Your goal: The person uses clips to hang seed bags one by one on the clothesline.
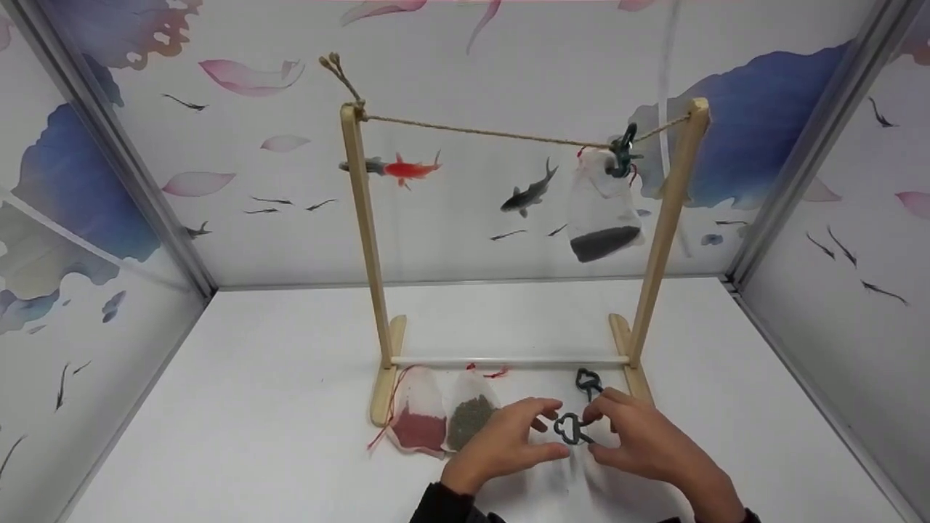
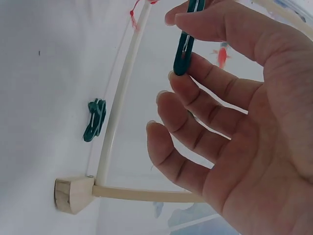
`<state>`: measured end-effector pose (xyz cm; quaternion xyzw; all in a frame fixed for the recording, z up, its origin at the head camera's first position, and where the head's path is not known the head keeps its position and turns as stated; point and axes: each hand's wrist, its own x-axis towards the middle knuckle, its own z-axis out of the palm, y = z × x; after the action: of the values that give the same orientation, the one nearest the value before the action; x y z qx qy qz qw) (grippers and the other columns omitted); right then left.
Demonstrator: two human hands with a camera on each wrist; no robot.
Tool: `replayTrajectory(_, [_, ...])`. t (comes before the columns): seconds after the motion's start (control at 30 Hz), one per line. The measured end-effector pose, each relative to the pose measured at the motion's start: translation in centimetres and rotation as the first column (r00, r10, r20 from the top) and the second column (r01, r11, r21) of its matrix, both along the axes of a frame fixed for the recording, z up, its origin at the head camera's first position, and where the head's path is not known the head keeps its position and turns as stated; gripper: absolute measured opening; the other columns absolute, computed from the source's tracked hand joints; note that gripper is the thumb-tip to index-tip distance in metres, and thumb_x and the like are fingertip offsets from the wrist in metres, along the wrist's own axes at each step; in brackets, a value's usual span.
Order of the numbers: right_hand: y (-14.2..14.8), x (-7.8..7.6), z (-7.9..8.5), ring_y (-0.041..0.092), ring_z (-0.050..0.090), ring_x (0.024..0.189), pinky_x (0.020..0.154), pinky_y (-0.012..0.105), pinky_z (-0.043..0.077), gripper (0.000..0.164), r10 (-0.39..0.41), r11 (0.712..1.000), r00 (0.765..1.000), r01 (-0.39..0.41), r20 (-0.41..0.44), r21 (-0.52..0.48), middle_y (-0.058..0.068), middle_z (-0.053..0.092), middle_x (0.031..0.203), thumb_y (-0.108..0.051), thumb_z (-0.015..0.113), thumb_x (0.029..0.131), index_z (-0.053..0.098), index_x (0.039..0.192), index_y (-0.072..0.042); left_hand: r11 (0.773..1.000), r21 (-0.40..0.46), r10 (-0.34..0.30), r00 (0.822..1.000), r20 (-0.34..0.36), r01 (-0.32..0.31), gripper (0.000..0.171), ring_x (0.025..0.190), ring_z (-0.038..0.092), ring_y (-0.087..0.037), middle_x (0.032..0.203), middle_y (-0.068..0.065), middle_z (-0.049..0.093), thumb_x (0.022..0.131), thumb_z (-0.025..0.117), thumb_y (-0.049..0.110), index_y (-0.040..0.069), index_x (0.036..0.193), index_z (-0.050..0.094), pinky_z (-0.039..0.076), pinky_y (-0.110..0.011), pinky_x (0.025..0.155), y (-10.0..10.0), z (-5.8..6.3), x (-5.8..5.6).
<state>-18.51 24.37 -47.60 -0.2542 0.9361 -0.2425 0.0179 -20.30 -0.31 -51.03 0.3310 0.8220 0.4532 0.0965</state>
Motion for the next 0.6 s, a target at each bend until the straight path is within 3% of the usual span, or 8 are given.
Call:
replayTrajectory(0.3, [-0.32, -0.01, -0.27, 0.013, 0.06, 0.08, 0.066, 0.027, 0.051, 0.026, 0.063, 0.997, 0.998, -0.063, -0.017, -0.041, -0.008, 0.059, 0.106, -0.016, 0.08, 0.083, 0.068, 0.106, -0.017, 1.0, -0.022, -0.021, 0.995, -0.095, 0.019, 0.045, 0.105, 0.064, -0.008, 0.124, 0.002, 0.065, 0.095, 0.074, 0.034, 0.011, 0.132, 0.064, 0.051, -0.023, 0.088, 0.1, -0.33, -0.01])
replayTrajectory(0.6, [-0.39, -0.08, -0.4, 0.013, 0.06, 0.078, 0.065, 0.027, 0.052, 0.025, 0.079, 0.995, 0.997, -0.08, -0.013, -0.058, -0.008, 0.061, 0.103, -0.016, 0.081, 0.083, 0.069, 0.105, -0.017, 0.999, -0.028, -0.026, 0.997, -0.073, 0.024, 0.044, 0.101, 0.063, -0.003, 0.12, 0.004, 0.066, 0.092, 0.077, 0.034, 0.011, 0.128, 0.066, 0.051, -0.024, 0.088, 0.37, -0.33, -0.04])
